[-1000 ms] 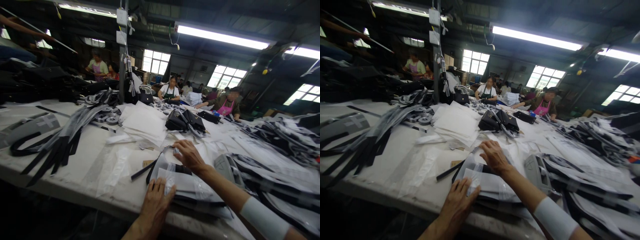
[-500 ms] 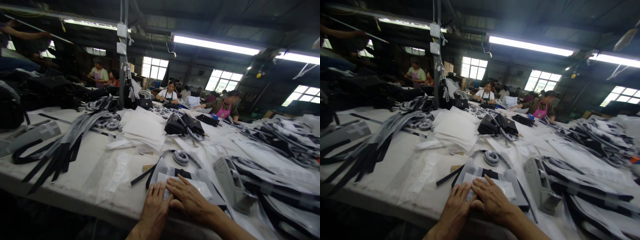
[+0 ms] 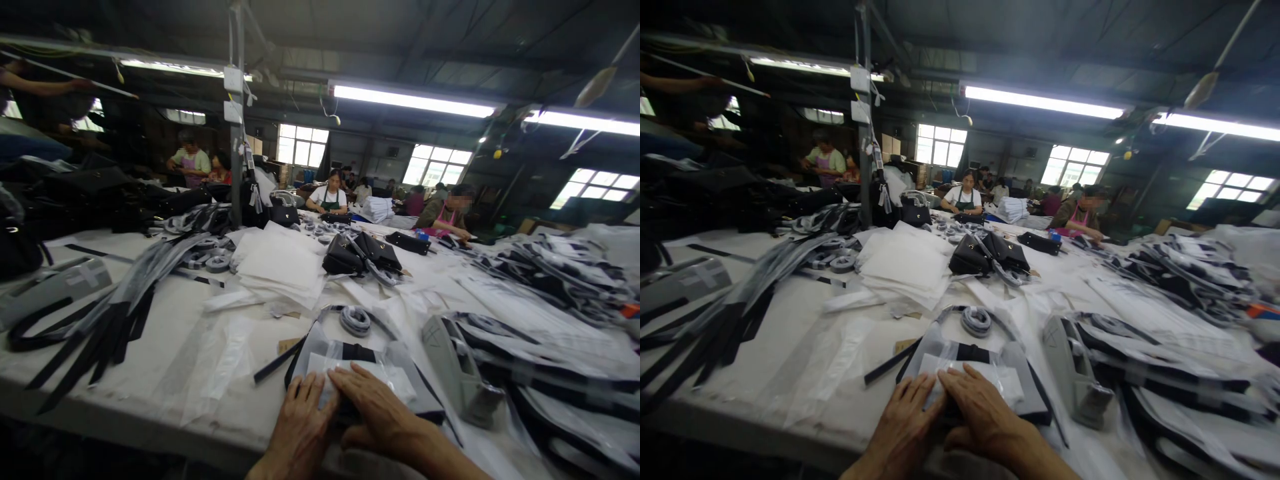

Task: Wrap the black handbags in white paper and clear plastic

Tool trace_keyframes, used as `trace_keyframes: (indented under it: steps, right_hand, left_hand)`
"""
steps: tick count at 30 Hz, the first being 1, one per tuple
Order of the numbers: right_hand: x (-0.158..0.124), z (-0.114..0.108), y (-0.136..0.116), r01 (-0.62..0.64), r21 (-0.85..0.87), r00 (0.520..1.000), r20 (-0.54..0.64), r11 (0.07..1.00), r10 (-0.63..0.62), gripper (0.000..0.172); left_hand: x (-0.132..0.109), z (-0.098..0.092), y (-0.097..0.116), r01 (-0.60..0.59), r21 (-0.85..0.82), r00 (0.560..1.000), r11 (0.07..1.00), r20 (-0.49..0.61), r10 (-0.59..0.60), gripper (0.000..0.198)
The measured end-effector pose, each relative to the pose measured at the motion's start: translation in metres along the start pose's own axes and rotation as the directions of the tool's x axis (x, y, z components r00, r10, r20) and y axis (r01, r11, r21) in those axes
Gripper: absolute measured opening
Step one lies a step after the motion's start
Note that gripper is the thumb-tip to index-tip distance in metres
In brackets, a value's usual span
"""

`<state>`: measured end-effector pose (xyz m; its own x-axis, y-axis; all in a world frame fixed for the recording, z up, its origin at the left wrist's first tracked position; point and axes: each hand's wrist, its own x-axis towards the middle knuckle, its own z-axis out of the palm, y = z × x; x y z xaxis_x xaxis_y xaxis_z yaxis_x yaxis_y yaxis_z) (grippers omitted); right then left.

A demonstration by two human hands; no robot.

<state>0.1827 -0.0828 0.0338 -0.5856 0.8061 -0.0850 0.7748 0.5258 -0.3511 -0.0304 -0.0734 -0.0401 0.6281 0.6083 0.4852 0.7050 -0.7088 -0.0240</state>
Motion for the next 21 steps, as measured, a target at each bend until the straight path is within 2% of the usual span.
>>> trace_keyframes:
  steps: [4,7,10,15,18,21]
  right_hand:
    - [0.004,0.008,0.008,-0.003,-0.034,1.0,-0.028,0.999,0.002,0.095]
    - [0.006,0.012,0.004,0.018,-0.1,0.999,-0.049,0.995,-0.023,0.083]
    - [0.009,0.018,-0.003,-0.026,-0.177,0.994,-0.111,0.984,0.006,0.073]
    - [0.015,0.033,-0.007,-0.136,-0.18,0.982,-0.154,0.974,0.109,0.087]
    - [0.016,0.039,-0.006,-0.17,-0.154,0.975,-0.168,0.973,0.144,0.09]
    - [0.016,0.041,-0.005,-0.178,-0.134,0.972,-0.18,0.975,0.153,0.093]
  left_hand:
    - [0.005,-0.016,-0.007,0.068,-0.172,0.984,0.983,0.172,-0.038,0.071]
    - [0.012,-0.026,-0.009,0.087,-0.192,0.964,0.977,0.265,-0.033,0.062]
    - [0.018,-0.027,-0.009,0.101,-0.155,0.958,0.983,0.281,-0.054,0.054]
    - [0.027,-0.032,-0.015,0.063,-0.067,0.95,0.996,0.309,-0.04,0.049]
    - [0.034,-0.04,-0.013,-0.007,-0.03,0.949,1.0,0.314,0.016,0.068]
    - [0.038,-0.042,-0.008,-0.078,-0.071,0.929,0.994,0.356,0.099,0.09]
